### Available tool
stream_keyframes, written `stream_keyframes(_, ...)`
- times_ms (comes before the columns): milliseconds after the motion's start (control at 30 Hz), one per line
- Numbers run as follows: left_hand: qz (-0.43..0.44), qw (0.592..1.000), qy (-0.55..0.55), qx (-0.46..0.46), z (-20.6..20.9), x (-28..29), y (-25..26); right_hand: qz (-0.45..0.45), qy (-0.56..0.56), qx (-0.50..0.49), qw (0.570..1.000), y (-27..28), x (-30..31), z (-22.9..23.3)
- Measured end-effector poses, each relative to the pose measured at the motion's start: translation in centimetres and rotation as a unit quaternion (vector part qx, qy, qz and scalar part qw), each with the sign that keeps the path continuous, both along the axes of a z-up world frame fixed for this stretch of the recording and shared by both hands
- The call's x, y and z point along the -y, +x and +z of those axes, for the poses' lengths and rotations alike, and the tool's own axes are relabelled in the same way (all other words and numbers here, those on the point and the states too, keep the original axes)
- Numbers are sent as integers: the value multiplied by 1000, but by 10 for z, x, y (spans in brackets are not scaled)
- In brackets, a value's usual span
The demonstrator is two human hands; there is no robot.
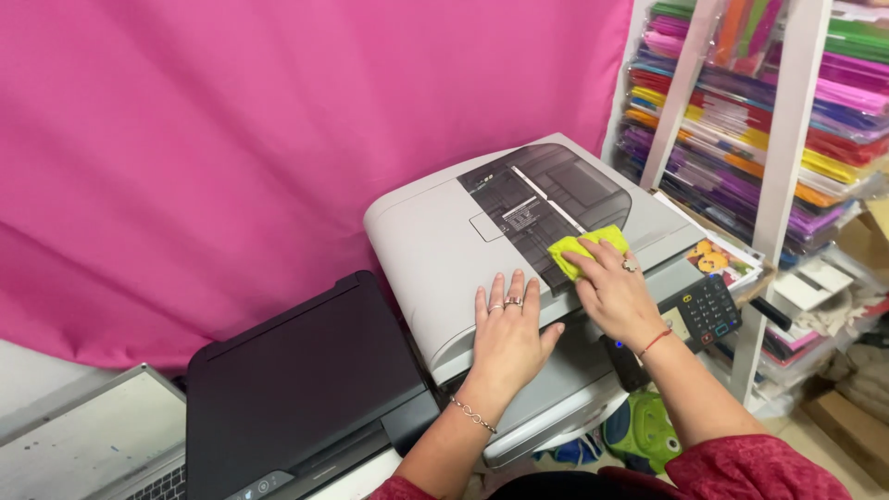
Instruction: Cleaning and maintaining printers and a workspace at a desk.
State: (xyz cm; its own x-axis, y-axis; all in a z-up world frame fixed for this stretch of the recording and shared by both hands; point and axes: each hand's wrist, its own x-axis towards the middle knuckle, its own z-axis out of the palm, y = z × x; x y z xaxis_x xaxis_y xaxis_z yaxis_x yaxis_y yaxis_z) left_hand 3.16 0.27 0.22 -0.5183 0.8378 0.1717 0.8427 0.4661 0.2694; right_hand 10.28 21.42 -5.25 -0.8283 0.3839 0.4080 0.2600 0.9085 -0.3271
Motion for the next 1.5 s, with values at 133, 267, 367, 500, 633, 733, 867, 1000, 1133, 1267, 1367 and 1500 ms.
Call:
stream_keyframes(133,29,999,-37,13,11,-28,6,27,-79,112,990,-14,-36,26)
stream_keyframes(267,58,996,-68,9,8,-57,5,51,-27,207,977,-46,-60,43)
stream_keyframes(367,85,992,-89,11,2,-81,-2,106,-1,263,959,-72,-64,58)
stream_keyframes(500,124,985,-117,23,9,-99,-8,159,52,307,937,-115,-63,69)
stream_keyframes(633,131,983,-125,17,9,-110,-10,157,84,312,933,-176,-95,52)
stream_keyframes(733,133,984,-119,7,7,-117,-12,130,86,296,942,-217,-127,40)
stream_keyframes(867,118,988,-102,-14,9,-116,-10,125,80,264,953,-254,-172,21)
stream_keyframes(1000,108,990,-81,-26,14,-112,-6,116,84,207,968,-265,-208,-8)
stream_keyframes(1133,110,991,-66,-27,17,-111,-3,105,105,216,965,-213,-217,-3)
stream_keyframes(1267,110,991,-73,-22,19,-112,-3,141,130,254,948,-133,-195,53)
stream_keyframes(1367,108,991,-72,-24,17,-112,-3,163,111,290,936,-106,-187,70)
stream_keyframes(1500,96,993,-30,-64,4,-117,-5,137,176,207,953,-122,-181,54)
